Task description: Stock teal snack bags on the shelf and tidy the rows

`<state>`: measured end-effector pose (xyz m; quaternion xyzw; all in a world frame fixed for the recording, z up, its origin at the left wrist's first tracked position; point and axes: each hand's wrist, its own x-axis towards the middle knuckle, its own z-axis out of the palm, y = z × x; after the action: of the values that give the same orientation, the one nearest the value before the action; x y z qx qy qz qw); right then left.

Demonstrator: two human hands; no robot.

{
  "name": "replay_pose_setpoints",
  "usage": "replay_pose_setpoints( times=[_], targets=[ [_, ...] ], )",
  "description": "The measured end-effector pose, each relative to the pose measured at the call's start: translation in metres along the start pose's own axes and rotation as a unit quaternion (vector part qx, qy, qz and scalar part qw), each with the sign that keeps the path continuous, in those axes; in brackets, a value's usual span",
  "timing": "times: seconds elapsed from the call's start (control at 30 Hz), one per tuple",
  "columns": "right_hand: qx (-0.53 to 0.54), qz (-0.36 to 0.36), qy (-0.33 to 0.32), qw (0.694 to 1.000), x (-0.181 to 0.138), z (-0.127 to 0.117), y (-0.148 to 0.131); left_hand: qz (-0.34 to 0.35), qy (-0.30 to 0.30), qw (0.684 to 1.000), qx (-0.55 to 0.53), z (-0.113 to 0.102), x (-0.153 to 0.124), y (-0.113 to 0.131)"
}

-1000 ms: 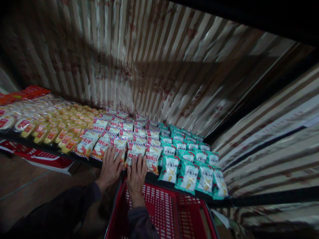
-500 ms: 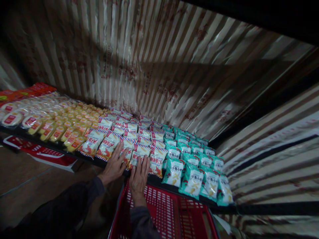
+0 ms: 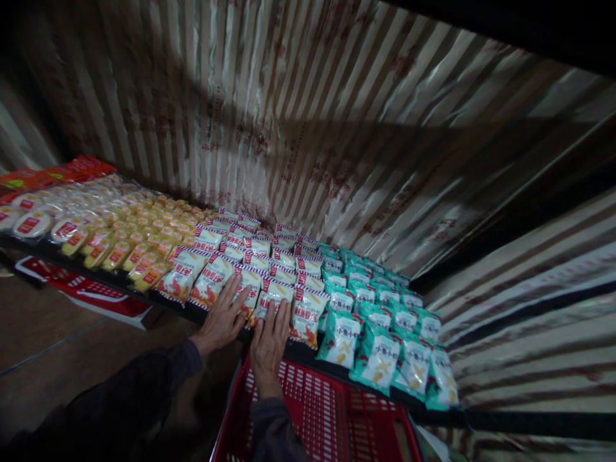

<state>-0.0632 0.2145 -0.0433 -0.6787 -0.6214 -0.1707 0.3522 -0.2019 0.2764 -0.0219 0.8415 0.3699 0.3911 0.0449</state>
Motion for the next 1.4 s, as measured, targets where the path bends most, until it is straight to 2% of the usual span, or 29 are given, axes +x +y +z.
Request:
replay_pose_setpoints(
  times=[0.17,0.3,0.87,1.0,1.17,1.4],
  targets=[
    [-0.011,-0.009,0.001,1.000,0.003,0.002,0.000,-0.003,-0.008,1.000,0.015,0.003,0.000,0.000],
    [-0.032,-0.020,0.005,0.999,0.002,0.001,0.002,-0.006,0.009,0.999,0.031,0.002,-0.001,0.003],
    [-0.097,-0.071,0.030,0.992,-0.001,-0.003,0.001,-0.021,0.011,0.998,0.052,-0.015,-0.013,0.001],
    [-0.123,-0.074,0.033,0.989,0.002,-0.002,-0.009,-0.066,0.044,0.993,0.092,-0.028,-0.014,-0.012],
    [-0.119,-0.090,0.009,0.989,0.012,0.003,-0.025,-0.130,0.099,0.978,0.130,-0.046,-0.011,-0.042],
    [-0.122,-0.082,0.008,0.989,0.017,0.010,-0.029,-0.137,0.082,0.977,0.141,-0.053,-0.014,-0.063]
  ],
)
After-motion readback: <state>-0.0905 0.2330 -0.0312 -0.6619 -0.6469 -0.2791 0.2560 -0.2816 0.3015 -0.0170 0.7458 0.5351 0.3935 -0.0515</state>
